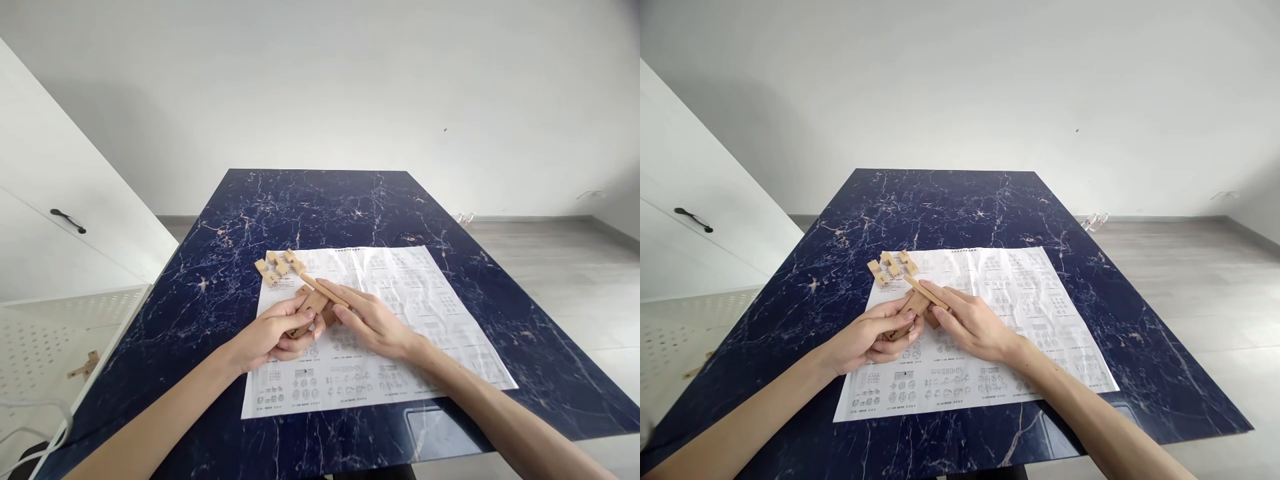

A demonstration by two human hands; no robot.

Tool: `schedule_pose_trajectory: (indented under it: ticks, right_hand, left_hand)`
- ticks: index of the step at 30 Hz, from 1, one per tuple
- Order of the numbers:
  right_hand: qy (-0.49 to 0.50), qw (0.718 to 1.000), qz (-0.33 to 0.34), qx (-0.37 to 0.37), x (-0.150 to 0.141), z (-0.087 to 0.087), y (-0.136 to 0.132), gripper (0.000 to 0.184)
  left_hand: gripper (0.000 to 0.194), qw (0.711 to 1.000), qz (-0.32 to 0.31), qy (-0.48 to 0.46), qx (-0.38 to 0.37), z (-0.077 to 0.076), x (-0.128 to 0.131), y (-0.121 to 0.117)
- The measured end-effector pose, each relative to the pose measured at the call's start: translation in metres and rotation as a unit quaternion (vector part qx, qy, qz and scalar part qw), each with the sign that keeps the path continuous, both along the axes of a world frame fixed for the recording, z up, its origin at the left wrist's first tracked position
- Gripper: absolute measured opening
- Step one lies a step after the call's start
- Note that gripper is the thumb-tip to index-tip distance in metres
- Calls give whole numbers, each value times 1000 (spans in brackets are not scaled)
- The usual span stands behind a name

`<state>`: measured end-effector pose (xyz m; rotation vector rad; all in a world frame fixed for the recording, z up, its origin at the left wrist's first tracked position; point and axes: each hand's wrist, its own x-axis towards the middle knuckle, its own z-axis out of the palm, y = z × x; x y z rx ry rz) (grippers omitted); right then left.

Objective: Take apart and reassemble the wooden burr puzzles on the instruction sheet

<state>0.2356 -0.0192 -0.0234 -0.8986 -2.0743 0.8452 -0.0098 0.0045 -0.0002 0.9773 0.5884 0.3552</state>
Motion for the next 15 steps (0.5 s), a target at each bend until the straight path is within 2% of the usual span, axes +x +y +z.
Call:
schedule_pose_trajectory:
  ticks: [5,9,15]
  right_hand:
    - [25,995,-97,7,-6,-5,0,47]
    - [29,985,-167,23,-5,-7,3,44]
    - [33,984,-172,31,-6,-7,2,44]
  left_hand:
    - [35,999,32,-14,11,2,7,-2]
    - [32,998,63,-20,17,3,9,-4]
    - [34,996,74,-6,50,0,10,-6]
